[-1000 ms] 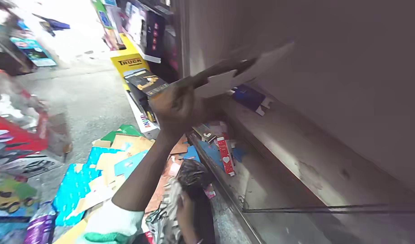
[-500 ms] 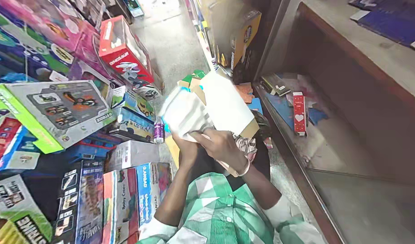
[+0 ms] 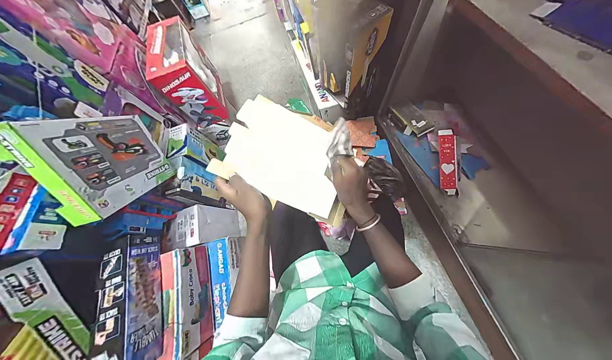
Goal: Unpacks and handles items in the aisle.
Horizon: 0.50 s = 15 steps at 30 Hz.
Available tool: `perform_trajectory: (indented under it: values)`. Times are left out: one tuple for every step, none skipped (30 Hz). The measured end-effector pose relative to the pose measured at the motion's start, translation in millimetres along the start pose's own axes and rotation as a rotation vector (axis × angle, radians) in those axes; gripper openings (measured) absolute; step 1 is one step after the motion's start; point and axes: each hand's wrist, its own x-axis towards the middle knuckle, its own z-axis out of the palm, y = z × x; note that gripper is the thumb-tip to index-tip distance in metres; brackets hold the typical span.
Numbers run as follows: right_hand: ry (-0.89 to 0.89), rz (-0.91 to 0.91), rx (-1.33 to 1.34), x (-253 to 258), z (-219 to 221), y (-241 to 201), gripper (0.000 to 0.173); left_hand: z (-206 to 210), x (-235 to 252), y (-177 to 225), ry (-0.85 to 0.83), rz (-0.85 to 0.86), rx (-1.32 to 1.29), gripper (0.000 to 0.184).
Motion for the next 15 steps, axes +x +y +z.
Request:
perform_trajectory:
  values:
    - [0.031, -0.083, -0.051, -1.8, 0.1, -8.6, 0.020, 3.6, 3.4, -4.4, 0.035, -0.013, 0.040, 0.026]
    - [0.021, -0.203, -0.082, -9.8, -0.7, -18.4, 0.022, 5.2, 6.9, -5.8, 0.064, -0.033, 0.106, 0.025]
    - [-0.013, -0.289, -0.097, -21.2, -2.4, -25.0, 0.020, 3.8, 10.6, -2.4, 0.081, -0.051, 0.179, 0.024]
    - [-0.043, -0.283, -0.125, -28.1, -4.5, -21.7, 0.017, 3.4, 15.1, 3.1, 0.086, -0.055, 0.212, 0.028]
    - [-0.064, -0.174, -0.135, -30.1, -8.5, -7.8, 0.018, 2.6, 17.6, 1.6, 0.084, -0.046, 0.167, 0.028]
    - [-0.072, 0.022, -0.080, -25.5, -14.6, 9.8, 0.021, 1.3, 19.4, -0.6, 0.084, -0.034, 0.073, 0.029]
    - [-0.020, 0.239, 0.051, -18.1, -20.3, 25.6, 0.024, -0.8, 20.3, -2.2, 0.084, -0.036, -0.003, 0.031]
    - [0.069, 0.410, 0.211, -13.6, -22.9, 38.4, 0.027, -3.4, 20.9, -4.6, 0.079, -0.056, -0.043, 0.031]
    - [0.141, 0.517, 0.387, -10.4, -24.4, 46.1, 0.029, -3.4, 21.6, -8.7, 0.069, -0.089, -0.048, 0.028]
    - [0.181, 0.582, 0.555, -9.9, -25.4, 48.8, 0.030, -1.2, 19.7, -14.0, 0.045, -0.122, -0.017, 0.027]
    - [0.168, 0.627, 0.724, -11.3, -30.4, 45.5, 0.036, 2.3, 15.0, -19.1, -0.009, -0.141, 0.031, 0.028]
    - [0.118, 0.653, 0.882, -14.4, -38.2, 38.6, 0.045, 6.2, 8.4, -25.0, -0.067, -0.132, 0.121, 0.029]
    - [0.088, 0.667, 0.995, -16.0, -44.4, 30.1, 0.050, 9.4, 0.7, -31.2, -0.114, -0.107, 0.257, 0.031]
    - [0.062, 0.653, 1.059, -14.3, -50.1, 21.1, 0.051, 11.3, -5.8, -35.7, -0.164, -0.086, 0.398, 0.036]
    - [0.043, 0.624, 1.062, -8.7, -53.7, 12.4, 0.050, 13.6, -9.4, -40.1, -0.205, -0.058, 0.510, 0.038]
